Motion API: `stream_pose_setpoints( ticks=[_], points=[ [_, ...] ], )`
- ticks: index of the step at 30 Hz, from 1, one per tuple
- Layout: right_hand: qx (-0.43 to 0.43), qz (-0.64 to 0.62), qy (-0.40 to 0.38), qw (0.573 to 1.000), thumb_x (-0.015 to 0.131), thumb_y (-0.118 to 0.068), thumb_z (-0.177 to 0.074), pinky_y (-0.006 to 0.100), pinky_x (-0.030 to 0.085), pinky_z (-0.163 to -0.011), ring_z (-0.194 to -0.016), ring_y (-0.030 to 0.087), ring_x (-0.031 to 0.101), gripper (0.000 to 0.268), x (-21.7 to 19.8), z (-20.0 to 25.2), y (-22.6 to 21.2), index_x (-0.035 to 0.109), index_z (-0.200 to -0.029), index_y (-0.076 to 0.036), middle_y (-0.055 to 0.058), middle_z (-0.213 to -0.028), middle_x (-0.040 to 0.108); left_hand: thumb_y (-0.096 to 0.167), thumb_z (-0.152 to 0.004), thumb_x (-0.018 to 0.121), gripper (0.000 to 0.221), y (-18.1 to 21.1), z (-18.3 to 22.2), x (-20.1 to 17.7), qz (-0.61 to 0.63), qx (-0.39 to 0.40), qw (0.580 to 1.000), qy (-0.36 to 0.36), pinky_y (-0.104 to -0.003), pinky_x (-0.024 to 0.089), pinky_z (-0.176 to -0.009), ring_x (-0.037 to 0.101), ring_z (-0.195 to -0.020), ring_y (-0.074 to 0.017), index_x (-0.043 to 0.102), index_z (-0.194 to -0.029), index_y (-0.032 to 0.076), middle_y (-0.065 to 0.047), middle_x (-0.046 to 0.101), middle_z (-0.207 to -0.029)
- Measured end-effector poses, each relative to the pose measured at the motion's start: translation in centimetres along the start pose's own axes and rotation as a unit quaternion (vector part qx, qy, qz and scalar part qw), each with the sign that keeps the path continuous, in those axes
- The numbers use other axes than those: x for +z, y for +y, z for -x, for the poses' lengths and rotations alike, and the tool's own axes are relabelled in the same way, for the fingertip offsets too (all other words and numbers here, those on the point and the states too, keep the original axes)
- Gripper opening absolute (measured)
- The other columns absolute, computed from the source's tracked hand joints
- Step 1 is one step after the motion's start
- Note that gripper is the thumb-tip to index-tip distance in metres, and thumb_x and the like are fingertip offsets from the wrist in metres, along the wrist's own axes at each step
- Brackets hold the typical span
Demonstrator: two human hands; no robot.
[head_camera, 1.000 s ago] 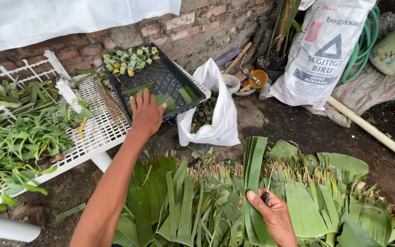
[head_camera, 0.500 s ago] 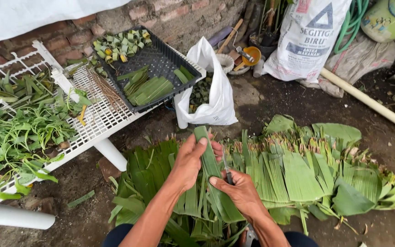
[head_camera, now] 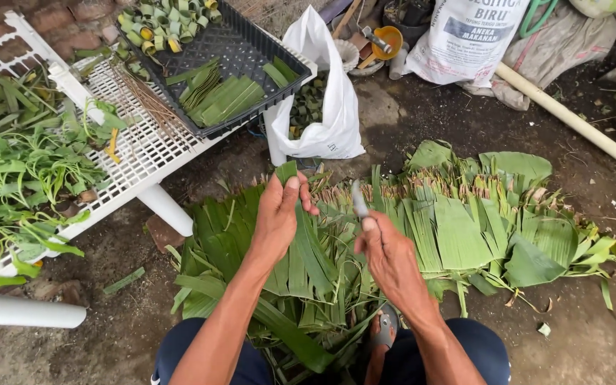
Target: Cutting and tearing banana leaves into uniform strips for use as food wrappers or other purposes.
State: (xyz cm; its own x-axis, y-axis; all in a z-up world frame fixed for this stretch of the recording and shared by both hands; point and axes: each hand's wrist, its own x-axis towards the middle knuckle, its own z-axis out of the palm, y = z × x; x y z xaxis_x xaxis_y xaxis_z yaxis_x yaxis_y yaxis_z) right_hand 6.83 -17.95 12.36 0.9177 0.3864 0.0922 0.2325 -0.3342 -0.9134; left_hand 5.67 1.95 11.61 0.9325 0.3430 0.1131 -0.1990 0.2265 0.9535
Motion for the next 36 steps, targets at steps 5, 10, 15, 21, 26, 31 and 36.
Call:
stream_pose_setpoints(
  ticks=[5,10,15,21,26,31,36],
  points=[
    [-0.009,0.074,-0.048,0.996,0.047,-0.034,-0.102,0.032,0.033,-0.039,-0.045,0.011,0.048,0.038,-0.3,1.0,-1.5,0.064,-0.122,-0.006,-0.001,-0.059,0.056,0.022,-0.107,0.038,0.023,-1.2,0.6,-0.2,-0.187,0.016,0.981,-0.051,-0.037,0.063,-0.076,0.061,-0.076,-0.0162,0.051,-0.117,0.006,-0.004,0.055,-0.084],
    [-0.028,0.123,-0.02,0.992,0.049,-0.035,-0.101,0.035,0.036,-0.044,-0.047,0.014,0.048,0.038,-0.9,1.2,-2.8,0.063,-0.124,-0.007,0.003,-0.058,0.059,0.018,-0.105,0.044,0.021,-1.8,1.2,0.6,-0.213,0.017,0.974,-0.082,-0.037,0.062,-0.07,0.068,-0.075,-0.0193,0.047,-0.12,0.003,-0.007,0.059,-0.084],
    [-0.019,0.139,-0.02,0.99,0.043,-0.034,-0.102,0.035,0.032,-0.035,-0.04,0.013,0.048,0.045,-1.5,0.7,-5.4,0.05,-0.144,-0.017,0.002,-0.051,0.055,-0.007,-0.096,0.046,0.031,-3.5,1.0,1.2,-0.226,0.062,0.965,-0.117,-0.04,0.065,-0.074,0.066,-0.089,-0.0259,0.042,-0.126,0.002,-0.019,0.063,-0.108],
    [-0.059,0.178,-0.041,0.981,0.044,-0.032,-0.104,0.027,0.032,-0.026,-0.036,0.008,0.041,0.038,-1.2,0.6,-5.3,0.051,-0.141,-0.031,-0.003,-0.052,0.053,-0.014,-0.094,0.047,0.045,-3.6,1.4,1.1,-0.306,0.165,0.929,-0.13,-0.043,0.067,-0.086,0.07,-0.097,-0.0368,0.037,-0.135,0.002,-0.028,0.062,-0.109],
    [-0.098,0.159,0.032,0.982,0.059,-0.014,-0.097,0.031,0.047,-0.045,-0.05,0.012,0.056,0.036,-1.0,1.2,-7.6,0.063,-0.133,-0.013,0.008,-0.109,0.079,-0.01,-0.095,0.048,0.033,-1.9,1.7,1.2,-0.327,0.175,0.921,-0.119,-0.043,0.057,-0.076,0.065,-0.083,-0.0268,0.042,-0.127,-0.004,-0.021,0.061,-0.103],
    [-0.135,0.147,-0.013,0.98,0.056,-0.017,-0.099,0.023,0.036,-0.027,-0.037,0.006,0.042,0.037,-1.1,0.8,-4.9,0.062,-0.135,-0.02,0.013,-0.098,0.071,-0.02,-0.09,0.044,0.046,-3.9,1.3,0.4,-0.362,0.199,0.901,-0.134,-0.037,0.06,-0.068,0.058,-0.073,-0.0228,0.04,-0.13,0.001,-0.015,0.056,-0.096],
    [-0.159,0.127,0.015,0.979,0.057,-0.013,-0.1,0.02,0.039,-0.026,-0.039,0.005,0.043,0.038,-0.9,0.8,-3.2,0.061,-0.136,-0.024,0.015,-0.112,0.079,-0.022,-0.087,0.046,0.043,-4.0,1.2,0.7,-0.355,0.231,0.894,-0.144,-0.041,0.064,-0.097,0.063,-0.083,-0.0262,0.044,-0.125,-0.002,-0.016,0.055,-0.099]
  ],
)
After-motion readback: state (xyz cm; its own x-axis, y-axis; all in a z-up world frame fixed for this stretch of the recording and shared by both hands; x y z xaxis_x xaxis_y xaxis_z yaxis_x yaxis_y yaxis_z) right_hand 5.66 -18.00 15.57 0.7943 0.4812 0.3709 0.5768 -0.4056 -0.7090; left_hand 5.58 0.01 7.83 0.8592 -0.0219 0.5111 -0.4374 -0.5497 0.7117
